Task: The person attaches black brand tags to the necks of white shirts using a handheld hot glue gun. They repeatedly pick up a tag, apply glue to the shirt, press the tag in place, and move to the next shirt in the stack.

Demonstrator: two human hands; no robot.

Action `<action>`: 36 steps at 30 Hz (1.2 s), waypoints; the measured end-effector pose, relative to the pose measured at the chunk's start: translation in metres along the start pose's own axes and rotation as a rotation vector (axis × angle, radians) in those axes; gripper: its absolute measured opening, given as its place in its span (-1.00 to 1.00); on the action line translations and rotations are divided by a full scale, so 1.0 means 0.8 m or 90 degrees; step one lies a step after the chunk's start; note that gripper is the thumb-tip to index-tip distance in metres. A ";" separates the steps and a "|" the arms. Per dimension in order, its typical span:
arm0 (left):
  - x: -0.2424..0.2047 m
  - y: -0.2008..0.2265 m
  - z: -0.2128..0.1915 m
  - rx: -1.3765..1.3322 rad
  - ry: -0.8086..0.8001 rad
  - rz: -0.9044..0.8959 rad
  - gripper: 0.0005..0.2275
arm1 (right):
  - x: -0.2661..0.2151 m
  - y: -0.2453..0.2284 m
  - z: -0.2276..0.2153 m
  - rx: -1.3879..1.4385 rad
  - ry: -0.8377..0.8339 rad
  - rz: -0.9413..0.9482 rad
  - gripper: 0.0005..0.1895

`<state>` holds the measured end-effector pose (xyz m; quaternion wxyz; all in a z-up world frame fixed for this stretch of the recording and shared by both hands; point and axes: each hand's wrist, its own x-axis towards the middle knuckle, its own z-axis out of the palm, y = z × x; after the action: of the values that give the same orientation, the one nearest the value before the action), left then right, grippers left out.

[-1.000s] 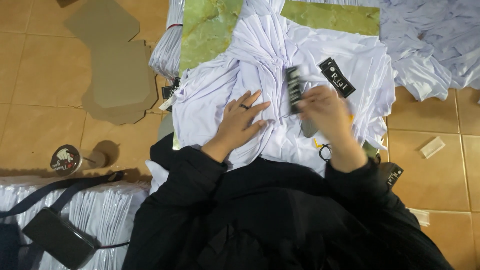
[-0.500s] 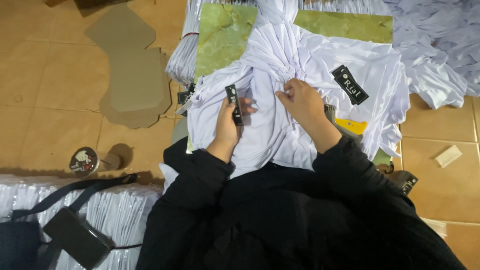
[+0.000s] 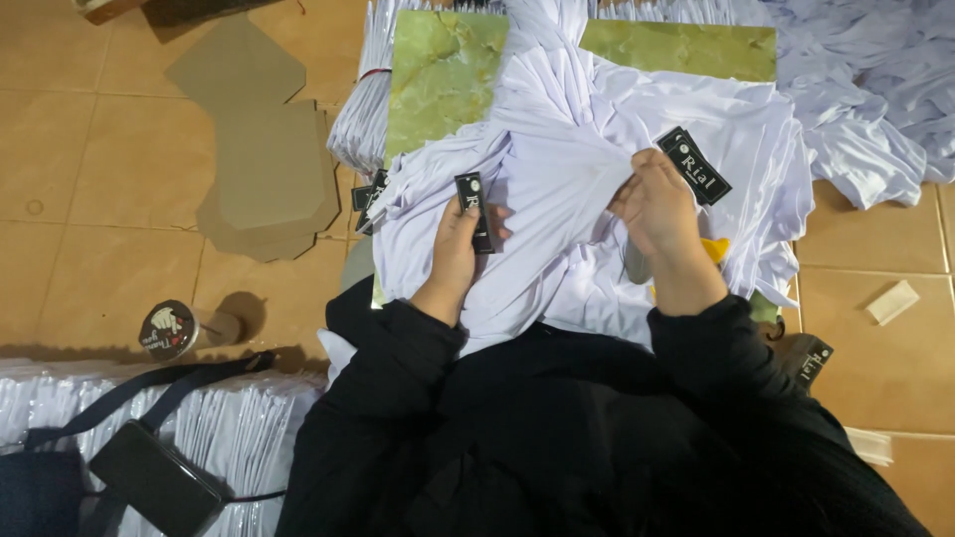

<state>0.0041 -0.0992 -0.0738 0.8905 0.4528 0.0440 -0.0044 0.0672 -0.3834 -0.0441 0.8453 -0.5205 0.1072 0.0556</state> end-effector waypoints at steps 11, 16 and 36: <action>-0.003 0.080 0.067 0.408 -0.169 -0.049 -0.77 | -0.025 0.036 0.029 -0.005 -0.060 -0.082 -0.86; 0.019 0.095 0.094 0.719 -0.252 0.032 -0.74 | -0.058 0.008 0.062 -0.068 -0.072 -0.102 -0.84; 0.046 0.057 0.102 1.027 -0.081 0.129 -0.54 | -0.062 -0.016 0.064 -0.532 -0.065 -0.199 -0.57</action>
<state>0.0488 -0.1369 0.0081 0.2877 0.9554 -0.0645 0.0198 0.0284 -0.3425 0.0013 0.5650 -0.8238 -0.0459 -0.0085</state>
